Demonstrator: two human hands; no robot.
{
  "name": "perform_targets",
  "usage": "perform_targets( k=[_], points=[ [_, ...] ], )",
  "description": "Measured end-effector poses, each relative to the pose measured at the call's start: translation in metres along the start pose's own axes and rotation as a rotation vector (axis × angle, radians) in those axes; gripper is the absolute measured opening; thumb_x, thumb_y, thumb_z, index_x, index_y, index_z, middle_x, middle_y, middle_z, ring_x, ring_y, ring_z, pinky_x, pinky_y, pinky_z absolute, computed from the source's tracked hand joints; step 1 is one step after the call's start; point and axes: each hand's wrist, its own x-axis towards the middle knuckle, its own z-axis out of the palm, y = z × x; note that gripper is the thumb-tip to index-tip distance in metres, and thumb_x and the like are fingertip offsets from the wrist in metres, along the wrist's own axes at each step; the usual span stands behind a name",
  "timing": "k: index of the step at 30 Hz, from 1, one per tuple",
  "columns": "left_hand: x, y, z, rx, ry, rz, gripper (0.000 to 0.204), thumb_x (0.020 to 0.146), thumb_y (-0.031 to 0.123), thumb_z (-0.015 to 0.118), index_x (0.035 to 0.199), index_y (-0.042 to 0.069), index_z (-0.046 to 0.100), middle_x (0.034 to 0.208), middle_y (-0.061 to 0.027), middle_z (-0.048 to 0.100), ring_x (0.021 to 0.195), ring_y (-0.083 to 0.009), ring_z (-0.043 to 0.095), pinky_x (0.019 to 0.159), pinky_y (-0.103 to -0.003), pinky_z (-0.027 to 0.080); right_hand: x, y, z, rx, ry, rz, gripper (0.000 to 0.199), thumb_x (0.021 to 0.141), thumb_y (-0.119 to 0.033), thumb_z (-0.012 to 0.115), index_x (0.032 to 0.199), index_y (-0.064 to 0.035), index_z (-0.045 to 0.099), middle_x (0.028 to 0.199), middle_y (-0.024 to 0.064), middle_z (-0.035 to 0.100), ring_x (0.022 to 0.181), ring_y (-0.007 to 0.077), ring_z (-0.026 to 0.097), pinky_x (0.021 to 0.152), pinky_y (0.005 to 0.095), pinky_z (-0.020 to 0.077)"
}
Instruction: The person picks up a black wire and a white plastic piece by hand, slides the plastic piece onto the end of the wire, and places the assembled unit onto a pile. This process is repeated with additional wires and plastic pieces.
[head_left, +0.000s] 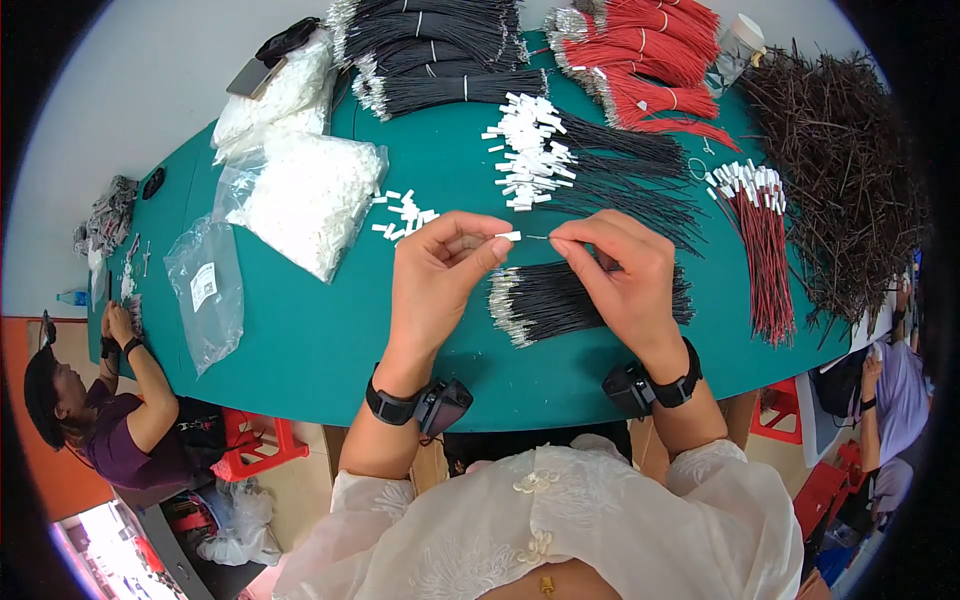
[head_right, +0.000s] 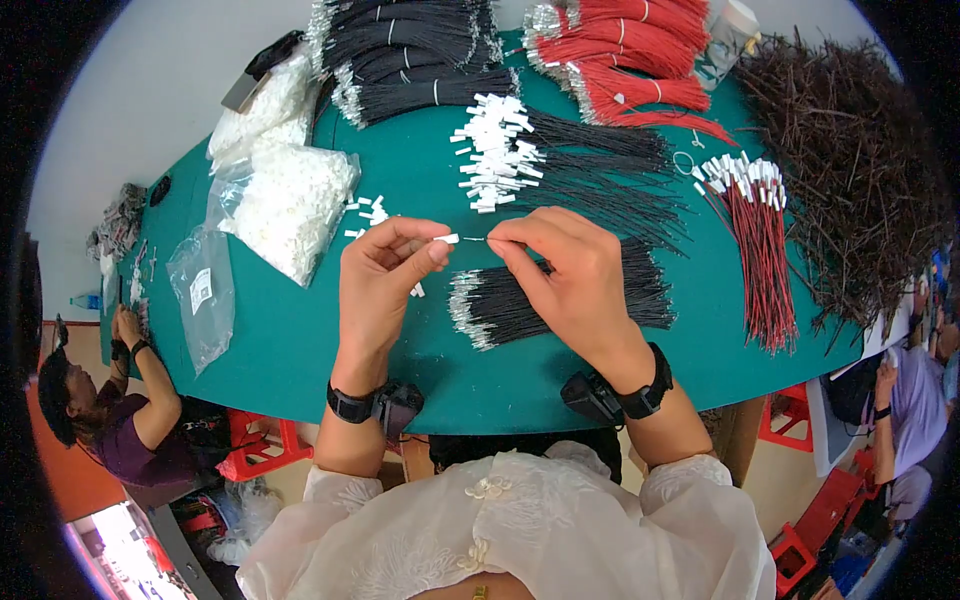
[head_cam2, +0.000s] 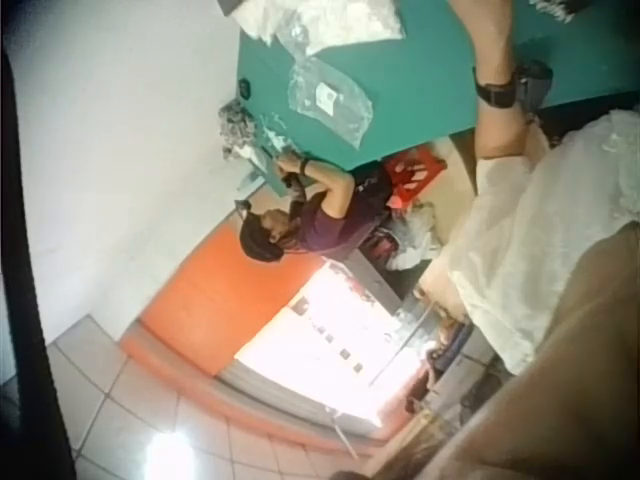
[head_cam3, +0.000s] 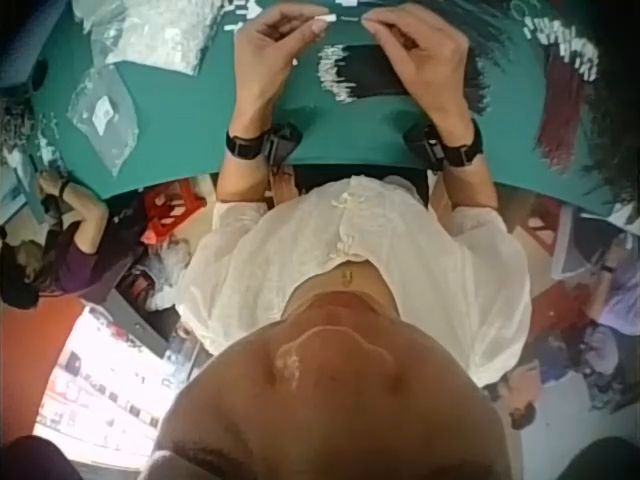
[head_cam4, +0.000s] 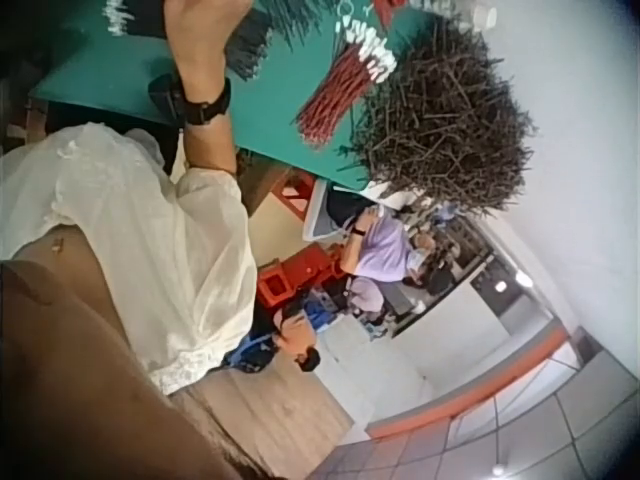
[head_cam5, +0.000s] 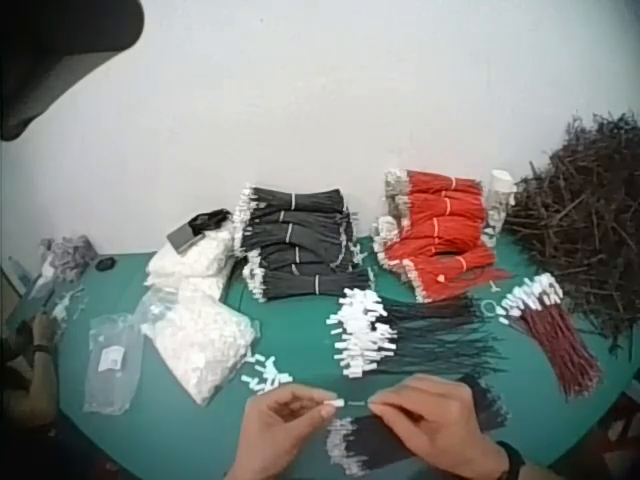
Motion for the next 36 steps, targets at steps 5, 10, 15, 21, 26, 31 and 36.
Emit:
perform_targets(
  k=[5,10,15,21,26,31,36],
  points=[
    [0.0011,-0.0005,-0.002,0.009,-0.012,-0.041,0.016,0.089,0.006,0.074,0.102,-0.002,0.071,0.087,-0.0061,0.072,0.078,-0.0096,0.065,0.071,-0.023,0.051,-0.0012,-0.0022,-0.0004,0.027,-0.025,0.075,0.014,0.081,0.002,0.075,0.095,-0.0018,0.074,0.08,0.0068,0.069,0.065,0.0154,0.062,0.056,0.0241,0.0459],
    [0.0012,0.0001,-0.0016,-0.03,-0.024,-0.039,0.015,0.09,0.004,0.073,0.103,-0.001,0.071,0.086,-0.0042,0.072,0.077,-0.0069,0.063,0.07,-0.021,0.049,-0.0009,0.0011,0.0009,-0.029,-0.008,-0.025,0.014,0.08,0.002,0.076,0.094,-0.0019,0.075,0.083,0.0089,0.072,0.071,0.0192,0.068,0.062,0.0265,0.051],
    [0.0012,0.0004,-0.0004,-0.038,-0.027,-0.053,0.016,0.089,0.005,0.074,0.102,-0.002,0.071,0.087,-0.0063,0.072,0.077,-0.0099,0.065,0.071,-0.023,0.05,-0.0009,0.001,0.0007,-0.083,-0.003,-0.079,0.014,0.079,0.001,0.076,0.093,-0.0028,0.075,0.083,0.0096,0.073,0.073,0.022,0.07,0.065,0.0297,0.0528],
    [0.0007,0.0012,0.0002,-0.045,-0.028,-0.048,0.016,0.089,0.005,0.074,0.102,-0.002,0.071,0.086,-0.0057,0.072,0.077,-0.0096,0.064,0.07,-0.023,0.05,-0.0011,-0.0002,0.0001,-0.113,-0.009,-0.08,0.014,0.078,-0.001,0.077,0.092,-0.0039,0.075,0.083,0.0086,0.073,0.073,0.0224,0.07,0.067,0.0307,0.0528],
    [0.0008,0.001,0.0005,-0.027,-0.03,-0.045,0.015,0.089,0.005,0.074,0.102,-0.002,0.071,0.086,-0.0048,0.071,0.077,-0.0089,0.063,0.07,-0.022,0.049,-0.001,0.0014,0.0001,-0.135,-0.002,-0.107,0.013,0.078,-0.001,0.077,0.091,-0.0043,0.075,0.083,0.0081,0.073,0.073,0.0222,0.069,0.066,0.0308,0.0521],
    [0.0011,-0.0004,-0.001,-0.024,-0.06,-0.051,0.013,0.089,0.002,0.073,0.102,-0.001,0.071,0.09,-0.0044,0.072,0.08,-0.0067,0.064,0.072,-0.021,0.05,-0.0018,0.0013,0.0009,-0.158,-0.003,-0.124,0.013,0.078,-0.003,0.078,0.09,-0.0055,0.075,0.083,0.0071,0.073,0.072,0.0215,0.068,0.065,0.0306,0.0505],
    [0.0008,-0.0023,-0.0007,-0.046,-0.075,-0.052,0.014,0.089,0.001,0.073,0.103,0.0,0.071,0.091,-0.0042,0.073,0.082,-0.0053,0.065,0.073,-0.02,0.049,-0.0016,0.0012,0.0018,-0.201,0.005,-0.185,0.013,0.078,-0.004,0.078,0.09,-0.0062,0.075,0.083,0.0063,0.073,0.071,0.0209,0.067,0.062,0.0305,0.0481]
  ],
)
